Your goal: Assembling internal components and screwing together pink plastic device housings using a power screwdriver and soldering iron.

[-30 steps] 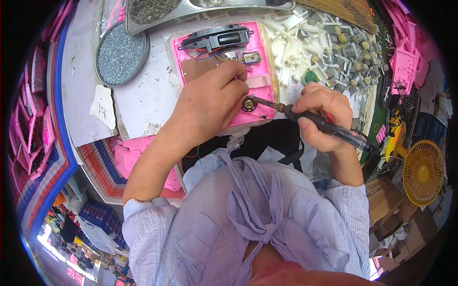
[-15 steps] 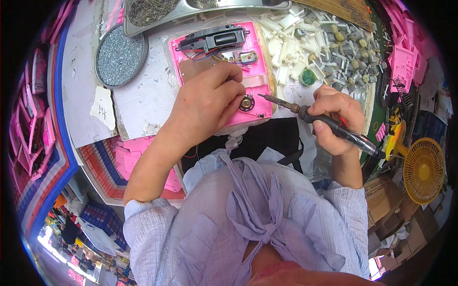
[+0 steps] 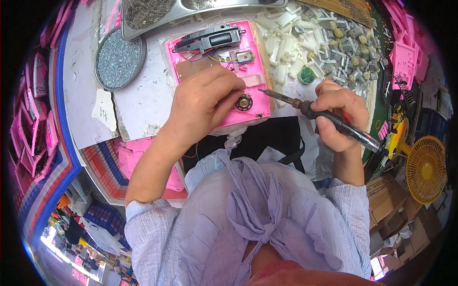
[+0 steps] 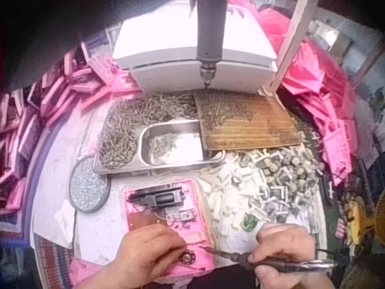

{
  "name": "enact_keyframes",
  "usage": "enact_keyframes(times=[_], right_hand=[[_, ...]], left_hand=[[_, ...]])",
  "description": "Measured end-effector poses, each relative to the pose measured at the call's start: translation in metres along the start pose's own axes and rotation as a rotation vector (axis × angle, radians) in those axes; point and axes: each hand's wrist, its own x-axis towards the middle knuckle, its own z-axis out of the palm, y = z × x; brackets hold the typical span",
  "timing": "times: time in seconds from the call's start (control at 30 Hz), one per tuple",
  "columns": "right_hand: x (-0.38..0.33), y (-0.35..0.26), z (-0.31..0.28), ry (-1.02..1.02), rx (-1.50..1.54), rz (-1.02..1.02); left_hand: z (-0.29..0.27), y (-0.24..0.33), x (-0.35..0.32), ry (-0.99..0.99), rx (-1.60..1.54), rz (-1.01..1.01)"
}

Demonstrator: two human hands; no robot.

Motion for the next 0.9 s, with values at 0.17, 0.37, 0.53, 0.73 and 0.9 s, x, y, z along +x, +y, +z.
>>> enact_keyframes(times=[0.17,0.37,0.53,0.73,0.9], right_hand=[[0.001,-0.001,0.002,-0.029,0.002,0.013],[0.003,0.000,0.007,-0.104,-0.011,0.038],[0.004,0.000,0.011,-0.097,-0.031,0.067],[0.007,-0.002,0.012,-0.114,-0.037,0.098],[0.006,-0.002,0.011,-0.095,-0.017,0.080]], left_hand=[[-0.002,0.003,0.002,-0.027,0.050,0.072],[-0.002,0.005,0.000,-0.051,0.075,0.049],[0.002,0.002,0.001,-0.025,0.097,0.091],[0.001,0.004,0.001,-0.043,0.117,0.088],[0.002,0.003,-0.001,-0.012,0.114,0.087]])
